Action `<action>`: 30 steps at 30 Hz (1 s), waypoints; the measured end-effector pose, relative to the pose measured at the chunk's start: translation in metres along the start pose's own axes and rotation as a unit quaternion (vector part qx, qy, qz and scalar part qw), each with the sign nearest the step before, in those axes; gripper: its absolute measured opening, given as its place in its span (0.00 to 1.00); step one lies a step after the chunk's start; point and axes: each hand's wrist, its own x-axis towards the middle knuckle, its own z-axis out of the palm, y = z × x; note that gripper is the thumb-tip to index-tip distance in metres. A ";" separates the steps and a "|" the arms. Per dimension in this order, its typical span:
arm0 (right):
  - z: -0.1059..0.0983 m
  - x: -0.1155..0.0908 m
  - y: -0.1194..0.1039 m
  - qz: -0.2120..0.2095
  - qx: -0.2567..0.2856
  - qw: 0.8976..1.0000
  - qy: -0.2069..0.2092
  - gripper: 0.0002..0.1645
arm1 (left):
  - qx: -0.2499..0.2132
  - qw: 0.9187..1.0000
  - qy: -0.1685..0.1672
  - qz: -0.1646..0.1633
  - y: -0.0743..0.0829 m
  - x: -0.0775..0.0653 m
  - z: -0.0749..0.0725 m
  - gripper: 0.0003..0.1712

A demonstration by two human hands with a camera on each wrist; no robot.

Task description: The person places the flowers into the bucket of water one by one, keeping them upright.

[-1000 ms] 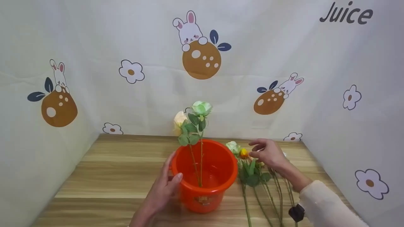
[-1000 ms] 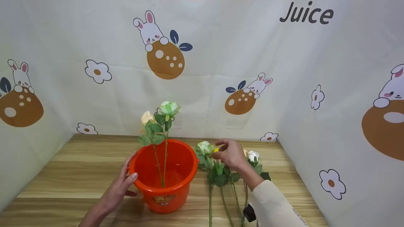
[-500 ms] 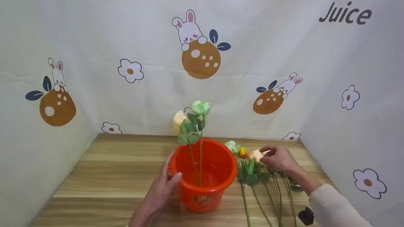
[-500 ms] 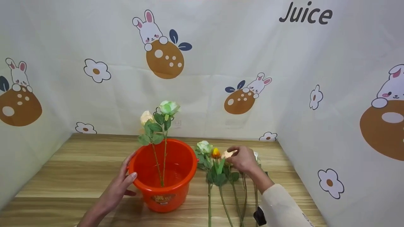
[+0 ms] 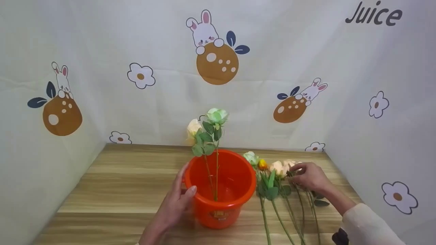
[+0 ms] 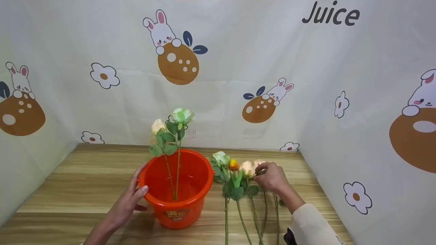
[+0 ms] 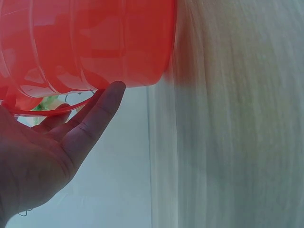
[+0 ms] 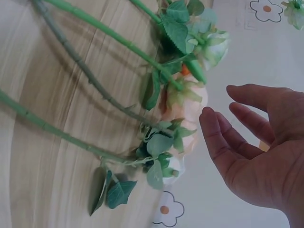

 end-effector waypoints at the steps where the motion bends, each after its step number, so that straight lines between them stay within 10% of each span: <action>1: -0.001 -0.001 0.002 0.000 -0.003 1.000 0.002 0.21 | 0.001 1.000 0.000 -0.001 0.000 0.000 0.000 0.41; 30: -0.004 -0.017 0.042 0.018 -0.072 0.997 -0.002 0.20 | -0.016 1.000 0.001 -0.007 0.001 0.000 0.001 0.41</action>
